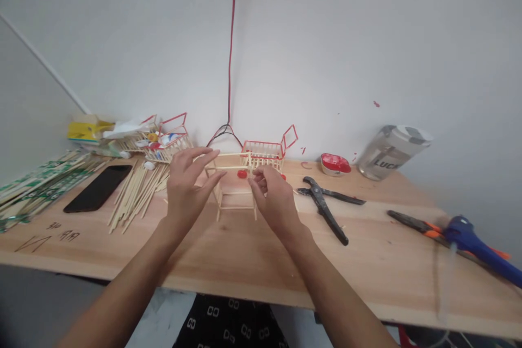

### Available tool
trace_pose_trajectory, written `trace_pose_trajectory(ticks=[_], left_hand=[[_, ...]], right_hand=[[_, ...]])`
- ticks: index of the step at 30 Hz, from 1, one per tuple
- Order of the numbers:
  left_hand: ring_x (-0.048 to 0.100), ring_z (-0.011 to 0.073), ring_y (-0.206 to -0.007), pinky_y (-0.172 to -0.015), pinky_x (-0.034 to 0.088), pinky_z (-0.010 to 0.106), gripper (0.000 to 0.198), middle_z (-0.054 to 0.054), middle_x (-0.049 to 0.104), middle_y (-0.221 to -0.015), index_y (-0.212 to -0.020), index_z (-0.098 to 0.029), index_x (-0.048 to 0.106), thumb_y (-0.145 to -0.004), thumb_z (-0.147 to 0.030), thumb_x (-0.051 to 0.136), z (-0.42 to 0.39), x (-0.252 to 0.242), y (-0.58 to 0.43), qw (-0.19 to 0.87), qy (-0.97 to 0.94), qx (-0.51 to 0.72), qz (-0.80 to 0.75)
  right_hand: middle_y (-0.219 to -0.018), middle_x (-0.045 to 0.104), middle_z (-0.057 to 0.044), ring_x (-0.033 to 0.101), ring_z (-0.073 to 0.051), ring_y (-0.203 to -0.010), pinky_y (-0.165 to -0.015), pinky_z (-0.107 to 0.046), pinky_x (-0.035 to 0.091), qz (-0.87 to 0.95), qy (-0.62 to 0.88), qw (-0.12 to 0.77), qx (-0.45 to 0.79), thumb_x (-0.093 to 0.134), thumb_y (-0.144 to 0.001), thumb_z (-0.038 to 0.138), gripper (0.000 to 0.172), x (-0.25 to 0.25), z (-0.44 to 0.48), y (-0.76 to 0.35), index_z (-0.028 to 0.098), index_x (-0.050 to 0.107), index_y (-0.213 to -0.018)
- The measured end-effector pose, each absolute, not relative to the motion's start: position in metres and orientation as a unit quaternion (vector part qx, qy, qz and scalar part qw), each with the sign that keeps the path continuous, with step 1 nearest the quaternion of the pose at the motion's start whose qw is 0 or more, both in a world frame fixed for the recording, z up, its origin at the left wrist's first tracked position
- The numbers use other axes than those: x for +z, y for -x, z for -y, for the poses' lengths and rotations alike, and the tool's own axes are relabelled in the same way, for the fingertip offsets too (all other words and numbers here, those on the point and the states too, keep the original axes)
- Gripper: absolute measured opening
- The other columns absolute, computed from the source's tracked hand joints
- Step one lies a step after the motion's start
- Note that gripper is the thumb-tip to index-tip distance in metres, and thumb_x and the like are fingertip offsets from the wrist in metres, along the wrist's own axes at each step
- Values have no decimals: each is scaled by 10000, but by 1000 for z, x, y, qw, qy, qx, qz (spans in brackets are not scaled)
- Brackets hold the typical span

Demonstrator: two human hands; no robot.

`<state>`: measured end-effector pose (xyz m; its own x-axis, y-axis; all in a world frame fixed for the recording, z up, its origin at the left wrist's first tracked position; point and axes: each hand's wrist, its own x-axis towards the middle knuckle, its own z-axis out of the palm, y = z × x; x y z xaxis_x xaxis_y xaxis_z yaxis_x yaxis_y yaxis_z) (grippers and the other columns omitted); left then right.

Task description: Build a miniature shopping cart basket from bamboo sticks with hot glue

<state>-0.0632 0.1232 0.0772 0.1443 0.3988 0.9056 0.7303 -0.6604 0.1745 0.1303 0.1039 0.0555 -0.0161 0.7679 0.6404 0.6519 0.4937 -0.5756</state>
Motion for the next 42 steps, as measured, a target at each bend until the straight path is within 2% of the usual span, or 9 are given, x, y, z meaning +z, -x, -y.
trace_pose_trajectory(ticks=[5,7,13,17,25,29,33,37,42], left_hand=[[584,218,-1087,-885,517,363,362,81,606,-1170,-1181,-217,620,-824,-203,680,-123,69,78,30,725,-556,406],[592,214,-1073,-835,541,343,362,77,599,-1184,-1178,-222,620,-822,-184,671,-126,69,79,10,725,-552,411],[619,186,-987,-790,554,321,281,87,598,-1197,-1122,-200,647,-843,-175,641,-144,80,81,15,760,-527,381],[633,157,-915,-782,535,295,128,59,646,-1058,-948,-193,697,-878,-164,594,-151,81,80,19,779,-521,348],[614,147,-822,-704,481,262,122,48,656,-889,-902,-174,697,-893,-160,577,-150,86,76,52,784,-514,345],[606,142,-799,-687,464,258,125,38,657,-875,-878,-182,699,-890,-163,577,-142,98,77,43,783,-504,361],[592,170,-841,-742,450,296,91,36,659,-844,-847,-178,691,-870,-160,604,-128,104,80,41,802,-461,379],[568,189,-828,-790,432,340,87,34,658,-796,-771,-167,664,-850,-159,629,-112,94,84,37,819,-403,407],[554,194,-853,-827,429,356,71,33,649,-825,-784,-169,647,-825,-115,628,-97,69,91,-2,814,-382,436]], right_hand=[[-865,599,-46,597,-132,-717,-608,-232,512,713,498,493,22,548,-886,244,65,58,-106,-127,190,563,-920],[-870,596,-46,594,-134,-734,-615,-234,514,714,498,492,21,548,-887,243,67,58,-108,-126,191,563,-927],[-887,607,-50,592,-135,-727,-610,-245,507,711,504,490,20,536,-889,248,67,59,-111,-126,194,556,-923],[-860,611,-47,597,-137,-717,-626,-250,502,708,509,489,26,528,-894,267,79,60,-114,-126,194,554,-905],[-741,634,-16,579,-125,-639,-637,-244,459,698,542,467,18,527,-860,264,87,81,-111,-120,196,566,-824],[-663,621,1,565,-117,-574,-572,-235,446,674,571,461,80,566,-798,257,72,100,-103,-118,198,556,-758],[-653,636,3,600,-126,-555,-523,-236,467,661,590,424,187,576,-757,241,54,109,-94,-121,196,562,-729],[-574,618,24,603,-113,-488,-463,-206,473,649,608,360,284,565,-738,191,61,106,-83,-122,192,545,-680],[-492,595,38,576,-89,-420,-400,-166,442,640,614,313,340,547,-722,142,92,89,-79,-117,183,542,-640]])
